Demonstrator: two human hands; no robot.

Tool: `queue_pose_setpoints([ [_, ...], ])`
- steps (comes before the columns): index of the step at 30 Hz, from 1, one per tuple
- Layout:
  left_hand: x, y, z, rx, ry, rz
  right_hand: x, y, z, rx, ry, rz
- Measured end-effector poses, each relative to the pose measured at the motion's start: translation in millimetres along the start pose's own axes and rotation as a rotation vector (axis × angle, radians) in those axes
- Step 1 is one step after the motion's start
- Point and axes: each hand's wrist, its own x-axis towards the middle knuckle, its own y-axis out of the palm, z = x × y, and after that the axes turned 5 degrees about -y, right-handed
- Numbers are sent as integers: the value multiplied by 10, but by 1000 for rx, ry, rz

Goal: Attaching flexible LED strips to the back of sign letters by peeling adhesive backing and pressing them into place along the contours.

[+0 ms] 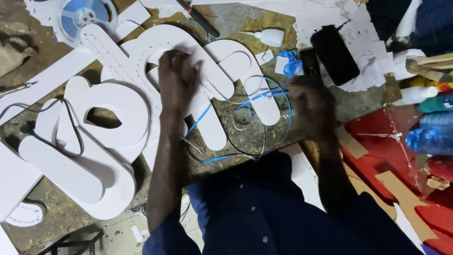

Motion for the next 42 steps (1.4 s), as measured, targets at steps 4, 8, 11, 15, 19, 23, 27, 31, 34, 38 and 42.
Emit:
queue_pose_setpoints([
  [4,-306,186,90,64,-128,123,310,924,361,82,-215,114],
  [8,-357,194,115,-27,-148,88,197,1498,204,-127,-272,179],
  [11,-342,198,82,-24,-196,109,255,1454,309,-168,-262,193],
  [15,-315,202,52,2,-274,166,349,1357,497,-116,-277,149],
  [19,-329,185,35,-14,-272,164,282,1413,469,-45,-266,113],
  [23,-327,215,35,-28,-265,160,210,1467,471,-45,-223,126],
  [27,-326,174,-21,-50,-266,189,120,1493,334,-10,-196,171],
  [31,-324,130,-59,-50,-275,202,127,1378,400,45,-117,219],
  [34,-331,91,-81,-40,-276,212,147,1319,443,293,91,325],
  [38,-348,118,-82,-53,-269,209,109,1378,365,390,222,276],
  [42,-394,153,-33,-50,-260,221,29,1529,287,456,325,186],
])
